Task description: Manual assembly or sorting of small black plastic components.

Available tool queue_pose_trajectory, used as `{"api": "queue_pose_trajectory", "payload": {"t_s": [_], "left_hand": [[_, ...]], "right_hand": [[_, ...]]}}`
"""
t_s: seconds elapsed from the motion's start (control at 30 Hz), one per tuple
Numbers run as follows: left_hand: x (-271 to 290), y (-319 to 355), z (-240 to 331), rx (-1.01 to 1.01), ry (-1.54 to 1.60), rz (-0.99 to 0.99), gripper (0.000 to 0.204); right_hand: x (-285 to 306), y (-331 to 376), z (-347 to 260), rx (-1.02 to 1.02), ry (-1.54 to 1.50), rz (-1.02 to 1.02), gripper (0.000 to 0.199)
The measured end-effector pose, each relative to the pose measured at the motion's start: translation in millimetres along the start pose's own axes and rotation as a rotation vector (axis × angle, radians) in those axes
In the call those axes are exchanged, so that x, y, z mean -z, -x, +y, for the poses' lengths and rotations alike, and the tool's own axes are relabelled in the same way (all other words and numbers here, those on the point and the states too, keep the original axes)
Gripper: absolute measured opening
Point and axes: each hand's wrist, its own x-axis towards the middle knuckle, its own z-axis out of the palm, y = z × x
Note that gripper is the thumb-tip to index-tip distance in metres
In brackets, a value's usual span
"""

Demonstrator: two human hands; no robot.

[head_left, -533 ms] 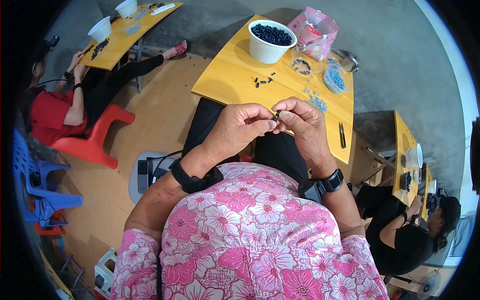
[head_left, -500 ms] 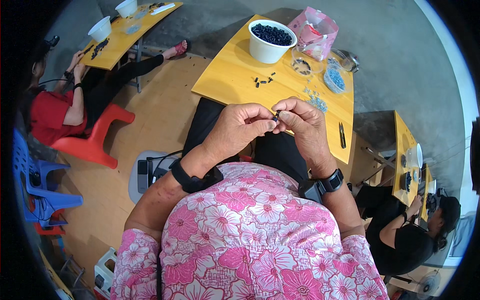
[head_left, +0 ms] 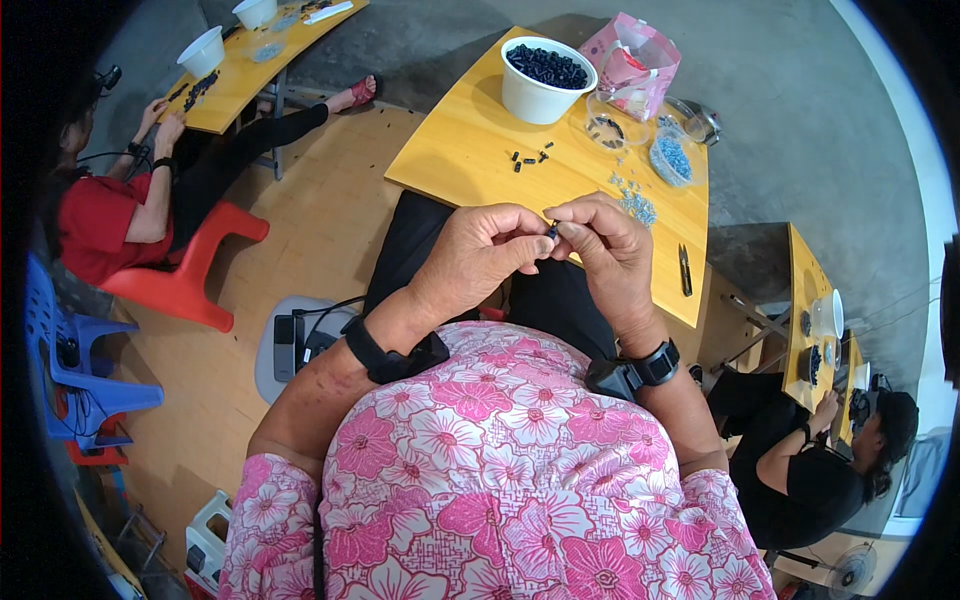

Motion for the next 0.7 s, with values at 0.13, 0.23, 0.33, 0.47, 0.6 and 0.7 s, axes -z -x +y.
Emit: {"api": "queue_pose_trajectory", "payload": {"t_s": [0.13, 0.23, 0.33, 0.47, 0.6, 0.7], "left_hand": [[0, 1, 2, 0.006, -0.013, 0.010, 0.014], [0, 1, -1, 0.033, -0.027, 0.029, 0.015], [-2, 1, -5, 0.034, 0.009, 0.060, 0.017], [3, 2, -8, 0.064, 0.014, 0.038, 0.019], [3, 1, -5, 0.142, 0.073, 0.061, 0.022], [4, 1, -3, 0.157, 0.040, 0.065, 0.022]], "right_hand": [[-3, 3, 5, 0.070, 0.027, 0.021, 0.008], [-2, 2, 6, 0.118, 0.090, -0.002, 0.010], [1, 0, 7, 0.128, 0.126, -0.030, 0.010], [-3, 3, 12, 0.256, 0.138, -0.069, 0.022], [-6, 9, 22, 0.166, 0.050, -0.046, 0.035], [-8, 9, 27, 0.134, 0.013, -0.008, 0.036]]}}
